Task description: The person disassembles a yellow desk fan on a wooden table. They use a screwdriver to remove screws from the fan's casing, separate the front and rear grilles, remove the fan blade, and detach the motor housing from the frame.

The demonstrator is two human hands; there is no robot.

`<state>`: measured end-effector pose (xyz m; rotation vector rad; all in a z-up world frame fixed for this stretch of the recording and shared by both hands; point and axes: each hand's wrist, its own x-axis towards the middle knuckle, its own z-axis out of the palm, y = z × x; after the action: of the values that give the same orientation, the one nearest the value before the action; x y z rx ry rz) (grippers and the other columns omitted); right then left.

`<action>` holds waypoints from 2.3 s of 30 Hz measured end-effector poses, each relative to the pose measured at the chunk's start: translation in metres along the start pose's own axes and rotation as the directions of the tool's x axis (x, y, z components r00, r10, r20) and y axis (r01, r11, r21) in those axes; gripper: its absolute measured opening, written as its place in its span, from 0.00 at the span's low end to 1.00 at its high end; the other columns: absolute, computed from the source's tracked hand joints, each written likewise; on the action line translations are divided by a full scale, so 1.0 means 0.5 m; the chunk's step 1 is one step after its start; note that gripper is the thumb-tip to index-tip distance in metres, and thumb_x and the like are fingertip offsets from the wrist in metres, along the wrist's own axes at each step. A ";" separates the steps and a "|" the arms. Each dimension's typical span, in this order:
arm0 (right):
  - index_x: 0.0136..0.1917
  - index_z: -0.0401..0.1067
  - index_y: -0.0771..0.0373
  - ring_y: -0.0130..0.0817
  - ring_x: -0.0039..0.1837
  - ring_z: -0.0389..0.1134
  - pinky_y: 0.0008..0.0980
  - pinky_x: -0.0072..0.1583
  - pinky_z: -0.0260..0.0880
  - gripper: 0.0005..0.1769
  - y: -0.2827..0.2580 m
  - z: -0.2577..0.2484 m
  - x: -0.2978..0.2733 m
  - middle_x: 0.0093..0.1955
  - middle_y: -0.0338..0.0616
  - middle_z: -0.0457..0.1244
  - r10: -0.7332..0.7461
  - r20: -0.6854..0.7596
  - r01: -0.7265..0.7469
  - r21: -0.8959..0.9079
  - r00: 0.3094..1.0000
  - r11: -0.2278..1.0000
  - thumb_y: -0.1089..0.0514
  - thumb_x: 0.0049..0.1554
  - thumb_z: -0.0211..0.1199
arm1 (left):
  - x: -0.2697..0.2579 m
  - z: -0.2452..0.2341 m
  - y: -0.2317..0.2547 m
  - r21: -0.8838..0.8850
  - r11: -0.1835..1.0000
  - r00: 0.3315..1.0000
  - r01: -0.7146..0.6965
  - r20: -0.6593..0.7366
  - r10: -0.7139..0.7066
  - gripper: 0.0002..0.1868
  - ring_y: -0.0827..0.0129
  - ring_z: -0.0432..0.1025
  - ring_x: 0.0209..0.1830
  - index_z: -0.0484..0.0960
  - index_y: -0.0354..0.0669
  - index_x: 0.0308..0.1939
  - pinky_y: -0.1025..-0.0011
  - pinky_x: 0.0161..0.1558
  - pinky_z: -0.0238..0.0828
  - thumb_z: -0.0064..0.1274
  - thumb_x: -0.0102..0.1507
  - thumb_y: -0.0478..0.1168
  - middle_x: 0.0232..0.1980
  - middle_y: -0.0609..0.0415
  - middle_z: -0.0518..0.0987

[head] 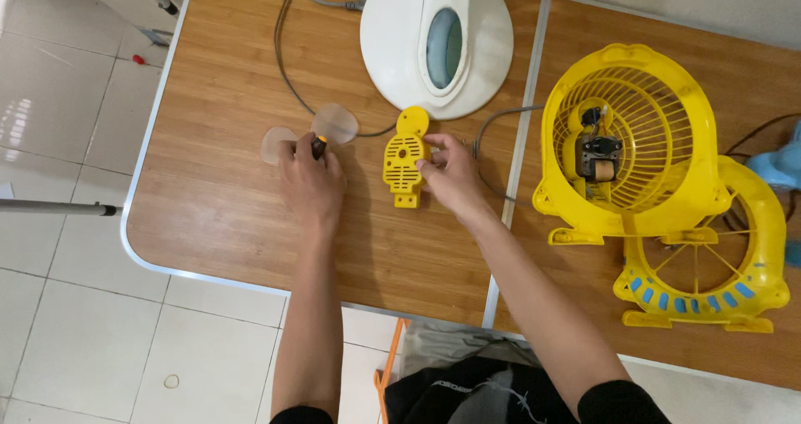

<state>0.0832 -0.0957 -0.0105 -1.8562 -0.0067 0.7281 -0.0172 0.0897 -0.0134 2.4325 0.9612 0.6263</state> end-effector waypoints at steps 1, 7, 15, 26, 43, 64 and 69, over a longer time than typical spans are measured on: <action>0.70 0.62 0.62 0.35 0.52 0.74 0.35 0.48 0.82 0.26 0.000 0.006 0.003 0.55 0.48 0.68 -0.002 0.002 0.002 -0.022 1.000 1.000 0.65 0.59 0.60 | -0.004 -0.003 0.005 -0.025 0.999 0.999 -0.036 0.016 0.037 0.17 0.46 0.75 0.47 0.82 0.40 0.54 0.54 0.44 0.73 0.61 0.62 0.38 0.53 0.41 0.76; 0.64 0.67 0.66 0.35 0.48 0.76 0.34 0.48 0.76 0.22 0.020 0.040 -0.002 0.48 0.49 0.72 -0.236 -0.095 0.220 -0.157 0.967 0.963 0.62 0.57 0.66 | -0.063 -0.006 0.059 -0.231 0.936 0.933 -0.265 0.182 0.309 0.22 0.47 0.75 0.52 0.80 0.41 0.56 0.56 0.49 0.73 0.64 0.60 0.44 0.54 0.41 0.78; 0.58 0.76 0.64 0.40 0.44 0.75 0.39 0.50 0.74 0.18 0.006 0.028 -0.026 0.43 0.49 0.72 -0.398 -0.157 0.328 -0.342 0.904 0.880 0.59 0.54 0.69 | -0.062 -0.016 0.099 -0.113 0.939 0.886 -0.325 0.310 0.344 0.34 0.46 0.73 0.52 0.79 0.42 0.59 0.54 0.49 0.71 0.69 0.51 0.49 0.54 0.42 0.79; 0.56 0.78 0.63 0.44 0.48 0.73 0.41 0.51 0.73 0.17 -0.023 -0.043 -0.081 0.51 0.51 0.70 -0.406 -0.060 0.298 -0.583 0.912 0.756 0.68 0.52 0.65 | -0.066 -0.014 0.115 0.009 0.931 0.891 -0.365 0.294 0.346 0.37 0.49 0.71 0.55 0.77 0.49 0.59 0.53 0.49 0.71 0.72 0.49 0.50 0.56 0.45 0.76; 0.54 0.75 0.68 0.41 0.45 0.74 0.35 0.47 0.75 0.12 -0.087 -0.207 -0.168 0.46 0.51 0.69 -0.651 -0.033 0.601 -0.351 0.759 0.718 0.66 0.55 0.65 | -0.123 -0.033 0.292 -0.352 0.878 0.884 -0.326 0.215 0.414 0.22 0.47 0.76 0.49 0.80 0.45 0.56 0.55 0.46 0.74 0.64 0.59 0.40 0.55 0.44 0.76; 0.57 0.78 0.58 0.55 0.73 0.58 0.52 0.71 0.50 0.18 0.159 -0.554 -0.253 0.62 0.46 0.69 -0.559 0.029 0.356 -0.798 0.829 0.486 0.47 0.59 0.63 | -0.304 0.079 0.549 -0.227 0.676 0.540 -0.701 0.449 0.712 0.27 0.53 0.77 0.45 0.80 0.44 0.42 0.55 0.39 0.76 0.71 0.48 0.54 0.41 0.51 0.82; 0.55 0.79 0.56 0.48 0.69 0.61 0.50 0.66 0.53 0.16 0.147 -0.528 -0.270 0.57 0.43 0.70 -0.547 0.004 0.348 -0.776 0.837 0.526 0.47 0.59 0.63 | -0.292 0.079 0.525 -0.227 0.683 0.540 -0.694 0.463 0.703 0.23 0.53 0.77 0.46 0.81 0.45 0.42 0.56 0.41 0.77 0.70 0.49 0.50 0.43 0.51 0.83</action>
<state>0.0770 -0.3950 0.0501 -2.5804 -0.7315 0.0805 0.0439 -0.1968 0.0647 2.7051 -0.2978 0.1538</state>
